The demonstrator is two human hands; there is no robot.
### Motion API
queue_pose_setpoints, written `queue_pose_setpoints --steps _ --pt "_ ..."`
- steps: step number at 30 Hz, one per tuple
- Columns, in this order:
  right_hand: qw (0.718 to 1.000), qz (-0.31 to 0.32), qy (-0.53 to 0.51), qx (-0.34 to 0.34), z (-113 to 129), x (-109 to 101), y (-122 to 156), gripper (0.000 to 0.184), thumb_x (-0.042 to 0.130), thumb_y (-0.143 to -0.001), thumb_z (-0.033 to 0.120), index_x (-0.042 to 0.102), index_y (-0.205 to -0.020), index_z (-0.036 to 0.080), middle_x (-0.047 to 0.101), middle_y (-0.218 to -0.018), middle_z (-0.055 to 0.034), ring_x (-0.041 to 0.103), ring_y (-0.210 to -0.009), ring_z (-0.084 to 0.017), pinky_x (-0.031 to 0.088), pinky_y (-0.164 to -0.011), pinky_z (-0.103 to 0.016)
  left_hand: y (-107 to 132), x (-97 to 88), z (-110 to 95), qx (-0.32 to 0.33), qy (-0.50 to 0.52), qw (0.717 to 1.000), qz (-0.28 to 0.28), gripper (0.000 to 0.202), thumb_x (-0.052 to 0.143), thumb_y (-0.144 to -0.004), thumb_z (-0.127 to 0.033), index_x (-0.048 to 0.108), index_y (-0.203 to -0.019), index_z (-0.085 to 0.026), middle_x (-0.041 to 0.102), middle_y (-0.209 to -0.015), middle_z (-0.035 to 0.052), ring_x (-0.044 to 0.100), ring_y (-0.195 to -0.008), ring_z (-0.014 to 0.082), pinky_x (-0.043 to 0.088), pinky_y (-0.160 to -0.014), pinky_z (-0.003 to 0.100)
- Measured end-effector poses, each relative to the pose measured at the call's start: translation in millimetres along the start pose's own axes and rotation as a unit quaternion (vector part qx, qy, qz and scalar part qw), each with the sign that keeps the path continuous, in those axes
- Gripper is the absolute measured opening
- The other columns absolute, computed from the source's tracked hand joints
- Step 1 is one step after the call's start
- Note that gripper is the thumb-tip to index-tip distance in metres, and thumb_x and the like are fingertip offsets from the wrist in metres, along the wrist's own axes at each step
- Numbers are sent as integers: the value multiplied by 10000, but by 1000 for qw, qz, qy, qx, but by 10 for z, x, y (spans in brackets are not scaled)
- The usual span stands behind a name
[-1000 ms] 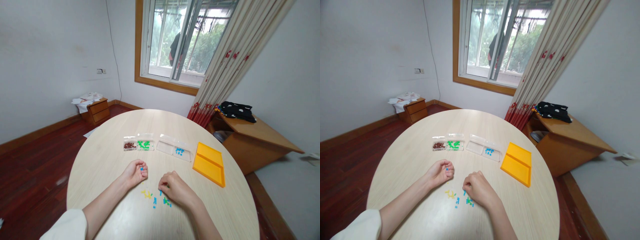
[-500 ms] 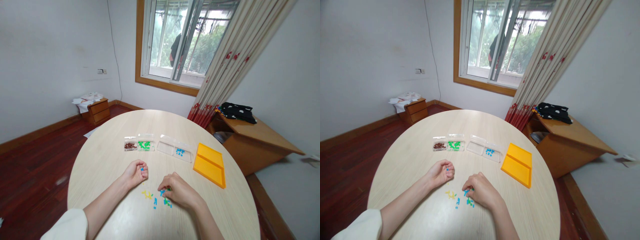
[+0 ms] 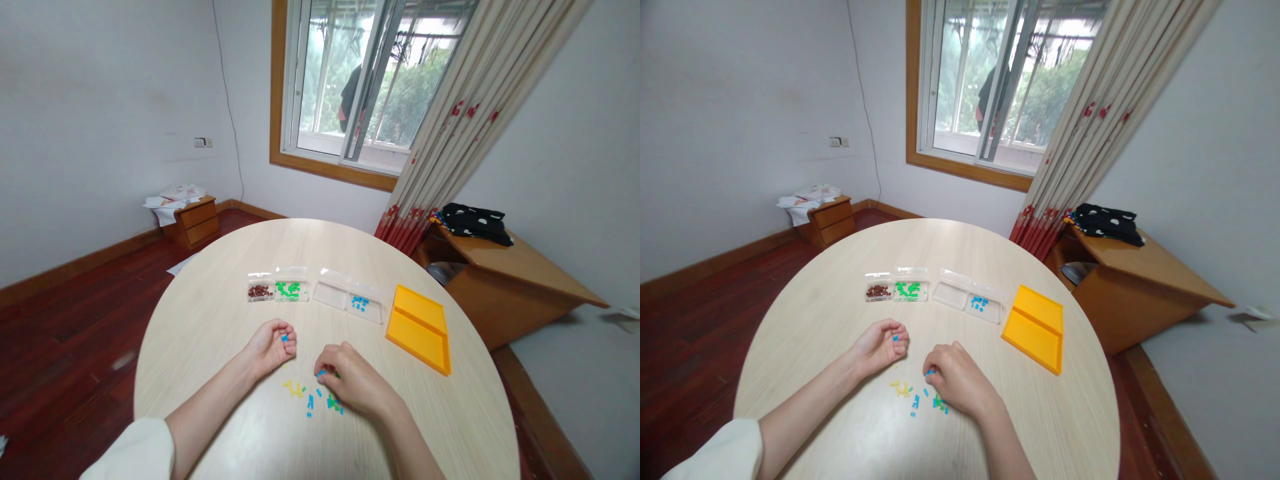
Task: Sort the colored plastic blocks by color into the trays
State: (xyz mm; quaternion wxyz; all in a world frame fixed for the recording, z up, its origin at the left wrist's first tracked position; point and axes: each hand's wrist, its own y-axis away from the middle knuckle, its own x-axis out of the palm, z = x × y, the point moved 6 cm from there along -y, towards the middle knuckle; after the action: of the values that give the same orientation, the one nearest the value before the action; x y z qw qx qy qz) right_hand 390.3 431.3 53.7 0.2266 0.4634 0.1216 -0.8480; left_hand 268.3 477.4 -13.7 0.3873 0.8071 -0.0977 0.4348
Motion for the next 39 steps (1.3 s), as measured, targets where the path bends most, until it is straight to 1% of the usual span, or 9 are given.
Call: queue_pose_setpoints --steps 4,9,13,16,19,22,30,34,39 --pt "992 -111 -53 -22 4 -145 -16 111 533 -784 124 606 -816 202 621 -842 -14 541 -837 -160 369 -794 -305 35 47 74 -38 -41 998 35 239 409 -795 -190 571 -695 -46 601 -662 159 583 -619 185 471 -620 299" --pt "969 -229 -75 -52 26 -199 -41 86 526 -815 154 595 -821 206 614 -818 -40 537 -832 -184 395 -761 -331 92 143 177 -82 -85 985 123 356 431 -817 -270 617 -788 33 645 -772 218 634 -742 249 432 -815 368" --pt "966 -243 -61 -69 57 -135 -63 136 521 -829 165 598 -931 212 628 -890 -52 533 -874 -196 394 -783 -352 97 161 199 -84 -79 983 145 339 430 -824 -259 622 -784 17 658 -745 182 640 -728 241 424 -841 373" --pt "964 -250 -64 -67 41 -164 -42 161 511 -838 180 594 -974 205 630 -914 -60 534 -889 -196 394 -791 -350 69 128 189 -80 -71 988 113 324 420 -820 -243 612 -793 17 655 -745 190 639 -717 243 446 -810 374" --pt "973 -217 -68 -35 -14 -205 -19 121 501 -838 178 614 -875 197 633 -826 -40 548 -819 -175 396 -765 -323 27 56 136 -54 -56 996 44 275 405 -810 -191 595 -776 5 637 -686 181 628 -669 217 480 -730 338" --pt "991 -126 -49 -2 -41 -163 -7 96 542 -799 164 632 -801 200 634 -780 -15 553 -788 -163 385 -760 -302 4 5 70 -21 -28 999 -4 212 401 -797 -141 574 -743 -33 608 -623 139 600 -592 175 494 -631 289" --pt "998 56 18 9 2 40 16 105 690 -665 177 685 -761 220 652 -762 -2 547 -762 -165 363 -719 -269 19 20 40 -15 0 1000 -7 191 396 -792 -120 552 -702 -56 576 -601 122 571 -557 154 491 -552 253" --pt "995 89 42 13 -8 98 -9 90 678 -676 167 693 -753 212 662 -761 -3 544 -757 -159 348 -720 -264 31 29 40 -15 -1 1000 -10 194 396 -791 -119 550 -693 -51 576 -604 124 571 -556 150 484 -550 242" --pt "996 78 40 16 4 108 -11 83 654 -684 137 682 -719 207 654 -734 -3 545 -735 -157 349 -717 -269 56 44 44 -14 -20 1000 -20 209 393 -798 -136 558 -718 -35 592 -620 128 585 -561 160 491 -595 264"
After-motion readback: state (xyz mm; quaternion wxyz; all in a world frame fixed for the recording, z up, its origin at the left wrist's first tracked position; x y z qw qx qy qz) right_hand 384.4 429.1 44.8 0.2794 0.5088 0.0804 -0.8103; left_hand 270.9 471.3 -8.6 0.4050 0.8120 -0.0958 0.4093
